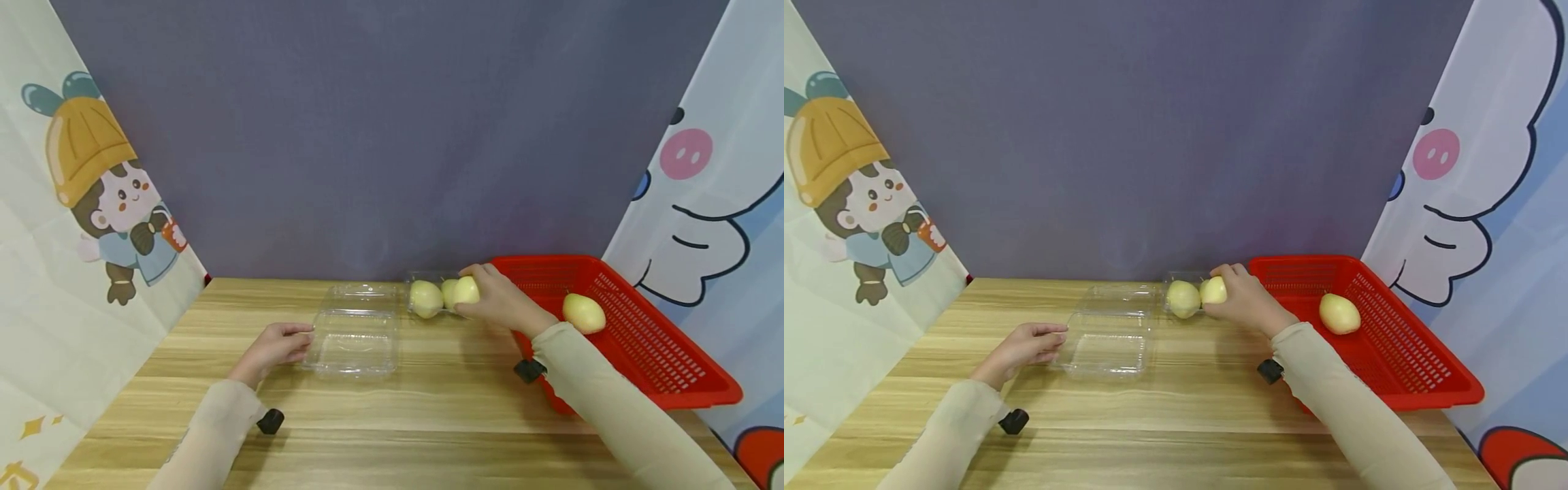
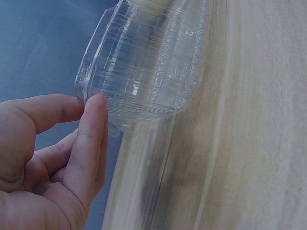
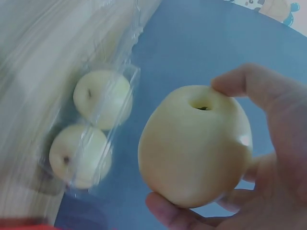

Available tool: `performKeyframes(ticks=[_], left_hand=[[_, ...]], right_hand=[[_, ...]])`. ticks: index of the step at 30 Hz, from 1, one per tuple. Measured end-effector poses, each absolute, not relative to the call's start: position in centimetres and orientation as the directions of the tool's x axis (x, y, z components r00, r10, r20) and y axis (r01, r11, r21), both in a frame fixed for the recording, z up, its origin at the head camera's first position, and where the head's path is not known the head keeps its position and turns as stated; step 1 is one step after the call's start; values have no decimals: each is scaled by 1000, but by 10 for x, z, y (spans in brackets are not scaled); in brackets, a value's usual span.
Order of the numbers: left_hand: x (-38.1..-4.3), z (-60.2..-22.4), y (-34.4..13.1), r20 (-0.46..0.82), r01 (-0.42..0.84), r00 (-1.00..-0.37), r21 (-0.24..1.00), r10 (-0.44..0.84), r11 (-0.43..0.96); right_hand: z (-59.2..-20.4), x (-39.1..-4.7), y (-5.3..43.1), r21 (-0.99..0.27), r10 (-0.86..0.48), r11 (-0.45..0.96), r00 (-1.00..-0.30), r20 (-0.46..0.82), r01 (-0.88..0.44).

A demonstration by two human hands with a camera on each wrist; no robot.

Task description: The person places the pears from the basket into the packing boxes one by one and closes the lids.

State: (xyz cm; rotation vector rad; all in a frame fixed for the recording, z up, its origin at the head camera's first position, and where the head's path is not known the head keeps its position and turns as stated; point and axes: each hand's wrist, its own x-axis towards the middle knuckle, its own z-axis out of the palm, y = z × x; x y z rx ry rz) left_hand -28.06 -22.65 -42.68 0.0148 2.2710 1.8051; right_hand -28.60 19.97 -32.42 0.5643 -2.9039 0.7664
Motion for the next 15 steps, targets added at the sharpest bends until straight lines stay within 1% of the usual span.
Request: performKeyframes(ticks=[15], left_hand=[[-280, -426, -226, -178, -141, -972, 964, 153, 226]], right_hand=[[-345, -288, 165, -467, -375, 767, -898, 230, -440]])
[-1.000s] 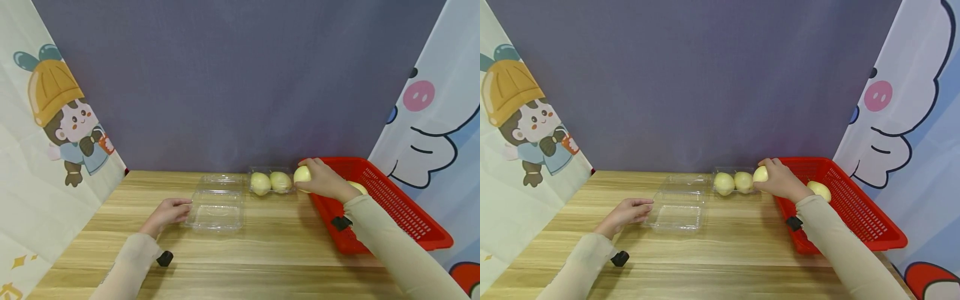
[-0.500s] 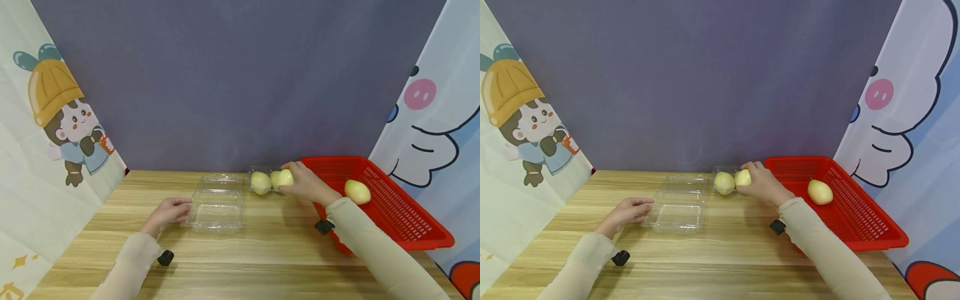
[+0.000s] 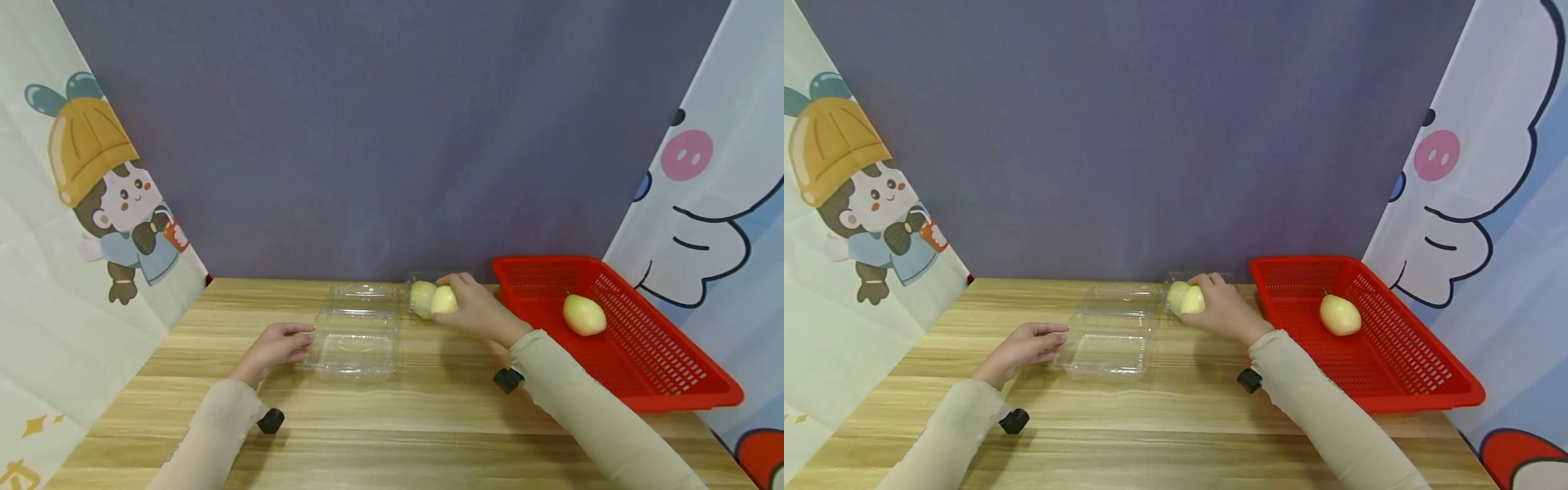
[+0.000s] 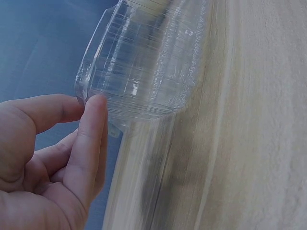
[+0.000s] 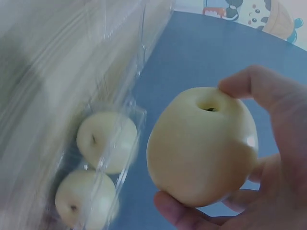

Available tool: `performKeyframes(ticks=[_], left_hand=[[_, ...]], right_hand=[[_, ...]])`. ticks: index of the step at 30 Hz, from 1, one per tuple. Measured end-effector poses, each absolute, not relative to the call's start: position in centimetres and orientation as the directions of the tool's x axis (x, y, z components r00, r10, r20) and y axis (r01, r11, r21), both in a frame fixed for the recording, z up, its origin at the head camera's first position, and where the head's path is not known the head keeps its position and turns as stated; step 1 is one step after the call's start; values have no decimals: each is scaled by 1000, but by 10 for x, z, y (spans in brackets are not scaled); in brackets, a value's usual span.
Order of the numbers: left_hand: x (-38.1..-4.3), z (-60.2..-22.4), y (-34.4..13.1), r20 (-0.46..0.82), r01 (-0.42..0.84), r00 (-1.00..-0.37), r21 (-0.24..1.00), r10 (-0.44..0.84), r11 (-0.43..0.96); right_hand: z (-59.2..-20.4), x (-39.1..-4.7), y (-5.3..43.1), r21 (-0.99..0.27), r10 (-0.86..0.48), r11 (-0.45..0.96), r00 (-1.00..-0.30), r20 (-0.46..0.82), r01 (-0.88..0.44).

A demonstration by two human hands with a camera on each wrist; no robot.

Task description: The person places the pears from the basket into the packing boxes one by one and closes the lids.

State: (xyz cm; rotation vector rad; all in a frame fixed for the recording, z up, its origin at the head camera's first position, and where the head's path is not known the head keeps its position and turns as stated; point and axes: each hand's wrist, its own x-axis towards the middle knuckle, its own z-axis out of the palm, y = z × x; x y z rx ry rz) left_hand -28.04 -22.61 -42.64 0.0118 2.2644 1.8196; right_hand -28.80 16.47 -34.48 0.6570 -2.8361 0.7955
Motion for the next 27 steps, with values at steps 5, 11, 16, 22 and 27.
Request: performKeyframes(ticks=[5, 11, 16, 22, 27], left_hand=[[-280, -427, -226, -172, -134, -972, 965, 159, 226], [-280, -426, -225, -173, -135, -972, 964, 157, 229], [-280, -425, -225, -176, -138, -972, 962, 153, 234], [-279, -425, -225, -180, -141, -972, 961, 153, 239], [-280, -426, -226, -178, -139, -972, 962, 155, 236]], right_hand=[[-351, -288, 151, -451, -391, 767, -890, 235, -456], [-358, -287, 133, -460, -418, 746, -876, 240, -482], [-363, -284, 118, -487, -447, 718, -866, 226, -498], [-370, -280, 100, -517, -465, 693, -860, 212, -502], [-375, -277, 87, -548, -491, 652, -843, 220, -523]])
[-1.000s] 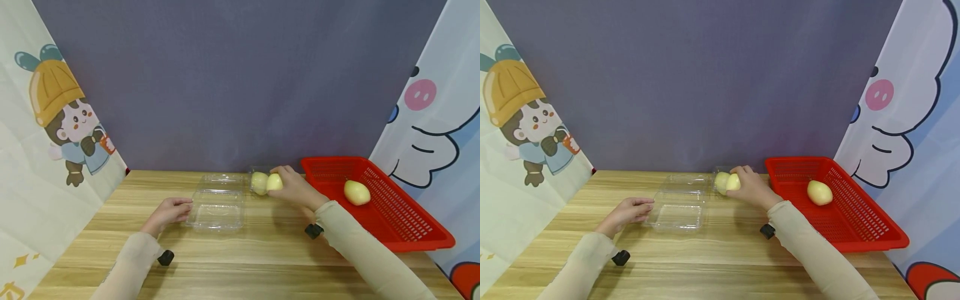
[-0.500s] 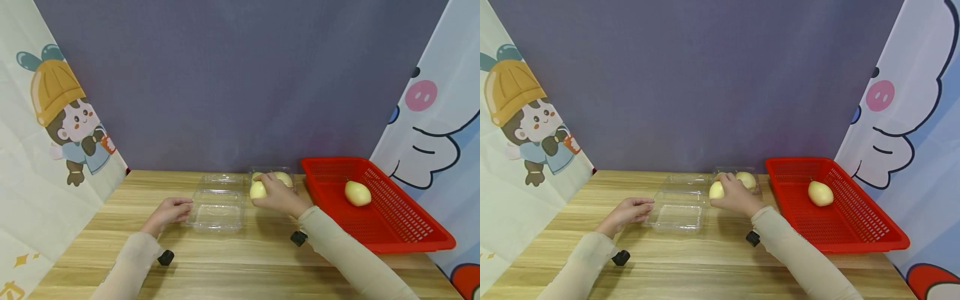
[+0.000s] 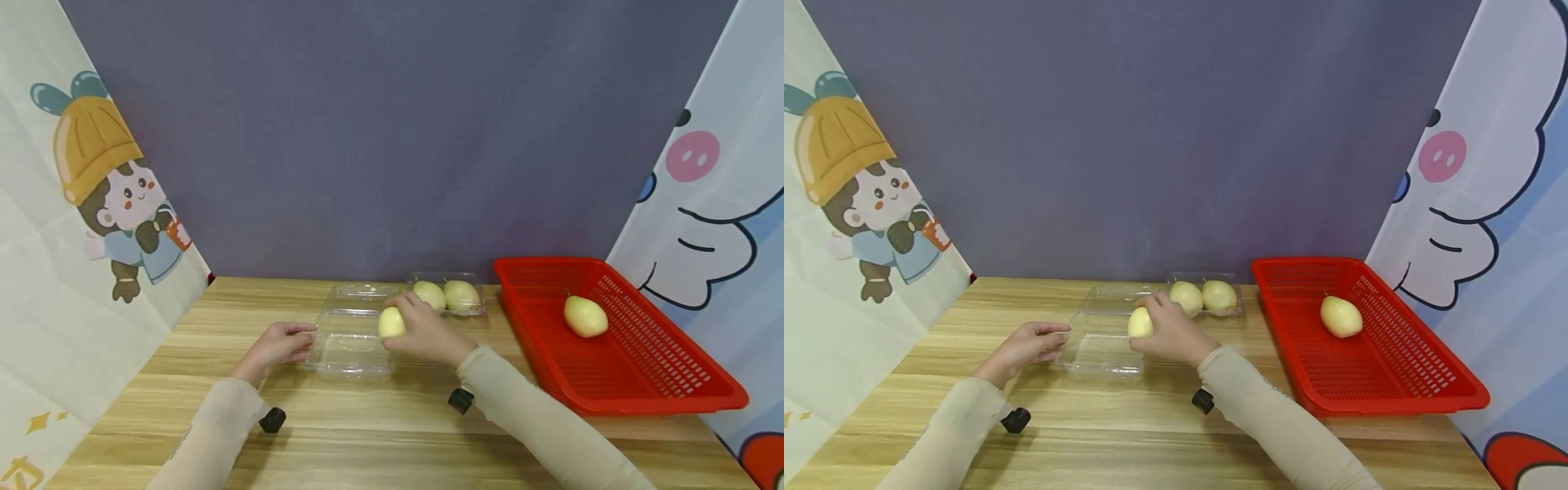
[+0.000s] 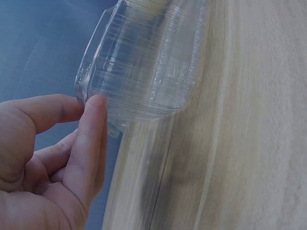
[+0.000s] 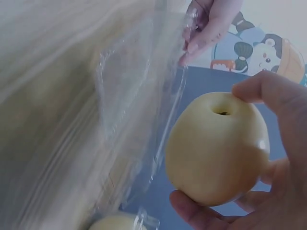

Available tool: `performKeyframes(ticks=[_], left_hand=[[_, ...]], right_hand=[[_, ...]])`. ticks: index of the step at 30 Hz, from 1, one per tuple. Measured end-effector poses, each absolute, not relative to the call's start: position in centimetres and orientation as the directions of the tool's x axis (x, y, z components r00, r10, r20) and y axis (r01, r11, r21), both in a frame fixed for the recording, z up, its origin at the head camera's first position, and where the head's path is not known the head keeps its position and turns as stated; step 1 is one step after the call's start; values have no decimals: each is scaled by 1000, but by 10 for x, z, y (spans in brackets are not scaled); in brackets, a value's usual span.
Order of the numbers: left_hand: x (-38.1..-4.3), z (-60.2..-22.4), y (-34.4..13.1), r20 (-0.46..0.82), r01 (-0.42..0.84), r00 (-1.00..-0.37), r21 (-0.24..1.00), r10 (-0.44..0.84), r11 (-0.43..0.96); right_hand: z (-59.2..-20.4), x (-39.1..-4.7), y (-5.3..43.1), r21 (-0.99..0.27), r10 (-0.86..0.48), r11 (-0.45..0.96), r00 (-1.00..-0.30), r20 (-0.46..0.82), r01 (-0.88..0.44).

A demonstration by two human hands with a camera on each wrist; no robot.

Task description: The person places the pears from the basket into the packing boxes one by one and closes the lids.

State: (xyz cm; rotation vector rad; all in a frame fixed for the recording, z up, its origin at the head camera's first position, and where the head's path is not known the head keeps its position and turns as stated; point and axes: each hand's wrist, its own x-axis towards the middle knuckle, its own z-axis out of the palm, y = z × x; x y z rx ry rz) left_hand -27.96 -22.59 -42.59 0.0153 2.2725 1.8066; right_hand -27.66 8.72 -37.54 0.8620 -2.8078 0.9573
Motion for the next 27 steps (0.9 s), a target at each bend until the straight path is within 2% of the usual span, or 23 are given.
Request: performKeyframes(ticks=[6, 20, 27], left_hand=[[-281, -427, -225, -175, -139, -973, 964, 151, 227], [-280, -426, -225, -163, -122, -971, 967, 174, 224], [-281, -428, -225, -159, -122, -975, 967, 156, 223]], right_hand=[[-381, -275, 76, -523, -519, 636, -816, 254, -568], [-397, -275, 47, -578, -524, 607, -821, 226, -546], [-408, -276, 32, -563, -528, 594, -807, 266, -574]])
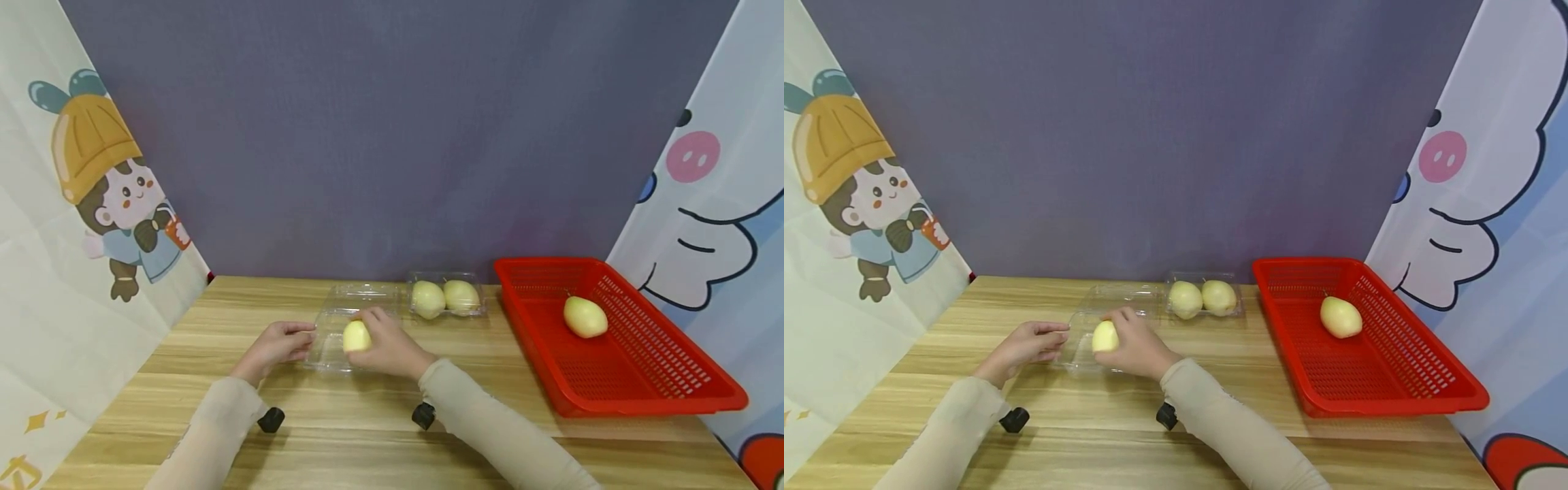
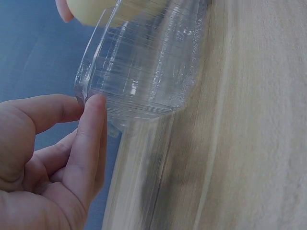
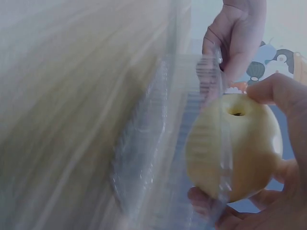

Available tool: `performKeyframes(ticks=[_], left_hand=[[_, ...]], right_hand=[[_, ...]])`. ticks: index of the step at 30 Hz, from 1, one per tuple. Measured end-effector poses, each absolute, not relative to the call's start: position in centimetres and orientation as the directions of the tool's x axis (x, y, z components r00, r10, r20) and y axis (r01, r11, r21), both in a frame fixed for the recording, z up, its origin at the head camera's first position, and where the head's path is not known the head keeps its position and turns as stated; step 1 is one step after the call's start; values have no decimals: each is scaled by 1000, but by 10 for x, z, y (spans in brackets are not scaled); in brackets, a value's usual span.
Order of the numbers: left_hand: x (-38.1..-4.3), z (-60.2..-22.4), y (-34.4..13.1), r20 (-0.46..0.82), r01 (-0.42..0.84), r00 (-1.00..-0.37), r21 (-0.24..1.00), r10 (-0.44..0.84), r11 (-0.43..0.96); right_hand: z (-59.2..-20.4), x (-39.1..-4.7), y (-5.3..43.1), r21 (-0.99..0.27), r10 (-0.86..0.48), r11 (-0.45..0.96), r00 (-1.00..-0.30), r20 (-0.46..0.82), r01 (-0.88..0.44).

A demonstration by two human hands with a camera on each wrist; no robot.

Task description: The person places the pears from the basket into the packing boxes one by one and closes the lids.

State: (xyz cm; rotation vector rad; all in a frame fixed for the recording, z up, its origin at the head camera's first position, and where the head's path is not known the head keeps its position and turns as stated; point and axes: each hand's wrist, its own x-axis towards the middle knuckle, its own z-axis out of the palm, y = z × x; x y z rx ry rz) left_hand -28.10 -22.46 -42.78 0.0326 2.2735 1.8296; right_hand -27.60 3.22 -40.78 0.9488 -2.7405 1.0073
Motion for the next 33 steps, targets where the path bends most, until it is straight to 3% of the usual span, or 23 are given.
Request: performKeyframes(ticks=[22, 33], left_hand=[[-281, -427, -225, -156, -120, -974, 970, 165, 211], [-281, -428, -227, -167, -128, -974, 963, 155, 239]], right_hand=[[-415, -277, 4, -597, -535, 555, -798, 276, -579], [-422, -283, -7, -631, -545, 556, -810, 215, -542]])
